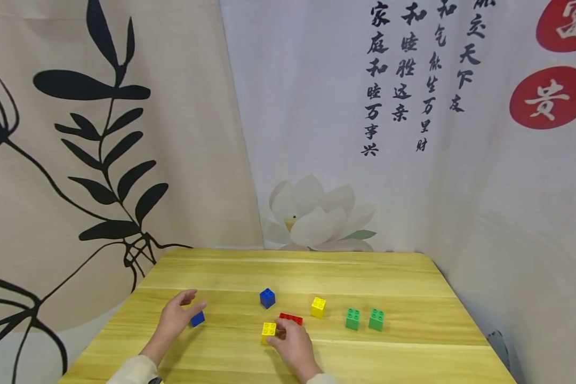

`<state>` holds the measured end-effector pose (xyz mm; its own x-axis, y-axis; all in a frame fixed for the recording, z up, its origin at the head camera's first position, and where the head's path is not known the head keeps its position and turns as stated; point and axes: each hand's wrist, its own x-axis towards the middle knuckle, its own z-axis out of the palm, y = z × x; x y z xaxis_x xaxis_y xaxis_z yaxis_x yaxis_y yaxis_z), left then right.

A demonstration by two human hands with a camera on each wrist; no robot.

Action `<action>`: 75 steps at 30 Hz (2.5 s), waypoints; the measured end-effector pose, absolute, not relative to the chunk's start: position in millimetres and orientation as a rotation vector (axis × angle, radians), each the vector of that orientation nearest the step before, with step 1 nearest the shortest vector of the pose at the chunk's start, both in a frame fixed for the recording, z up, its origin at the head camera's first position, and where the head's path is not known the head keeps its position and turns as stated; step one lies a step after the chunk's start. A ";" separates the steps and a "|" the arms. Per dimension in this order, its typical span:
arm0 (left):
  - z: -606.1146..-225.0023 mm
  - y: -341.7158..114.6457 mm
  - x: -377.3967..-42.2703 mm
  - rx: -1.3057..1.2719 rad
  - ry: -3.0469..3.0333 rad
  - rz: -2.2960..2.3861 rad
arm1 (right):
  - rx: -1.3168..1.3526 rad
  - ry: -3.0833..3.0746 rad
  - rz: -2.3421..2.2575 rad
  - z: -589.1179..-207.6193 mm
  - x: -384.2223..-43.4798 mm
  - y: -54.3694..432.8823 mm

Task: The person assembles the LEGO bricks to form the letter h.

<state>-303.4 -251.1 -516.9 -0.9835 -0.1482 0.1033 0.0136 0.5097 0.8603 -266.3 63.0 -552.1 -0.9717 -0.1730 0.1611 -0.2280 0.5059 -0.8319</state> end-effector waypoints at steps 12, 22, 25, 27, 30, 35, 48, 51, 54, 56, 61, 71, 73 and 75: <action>-532.3 -268.9 -303.6 0.168 -2.692 -1.413 | 0.381 -2.628 1.551 -553.4 -266.9 62.3; -540.3 -273.9 -305.8 0.180 -2.690 -1.311 | 0.385 -2.638 1.517 -557.2 -265.6 62.9; -539.6 -268.6 -305.8 0.157 -2.670 -1.348 | 0.395 -2.630 1.530 -558.2 -264.9 63.4; -538.0 -263.0 -306.0 0.128 -2.656 -1.384 | 0.399 -2.626 1.546 -558.1 -264.6 63.7; -532.2 -251.5 -305.4 0.103 -2.641 -1.475 | 0.402 -2.627 1.562 -558.2 -265.2 63.7; -520.7 -228.0 -305.3 -0.019 -2.658 -1.615 | 0.397 -2.657 1.533 -556.8 -265.9 63.1; -500.4 -165.8 -301.1 -0.585 -2.719 -1.733 | 0.430 -2.650 1.553 -555.6 -265.5 63.0; -501.9 -157.1 -301.2 -0.631 -2.749 -1.720 | 0.452 -2.644 1.550 -556.0 -265.0 62.9; -503.3 -151.7 -299.9 -0.653 -2.765 -1.716 | 0.464 -2.641 1.545 -555.9 -264.8 62.8; -503.6 -149.2 -298.4 -0.669 -2.763 -1.729 | 0.463 -2.643 1.552 -556.1 -264.7 62.6; -504.3 -145.8 -295.6 -0.727 -2.774 -1.696 | 0.457 -2.644 1.583 -556.6 -264.6 61.8; -507.1 -140.2 -297.7 -0.809 -2.829 -1.494 | 0.442 -2.640 1.638 -554.7 -265.4 63.6; -507.5 -140.1 -297.9 -0.828 -2.824 -1.463 | 0.445 -2.649 1.632 -553.8 -265.7 63.5; -507.9 -140.7 -297.4 -0.825 -2.831 -1.443 | 0.459 -2.655 1.621 -553.1 -265.5 63.1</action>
<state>-297.4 -140.7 -507.9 -0.8645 0.4929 0.0986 0.3693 0.4897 0.7898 -265.5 63.1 -553.1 -0.9574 -0.2480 0.1479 -0.2449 0.4259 -0.8710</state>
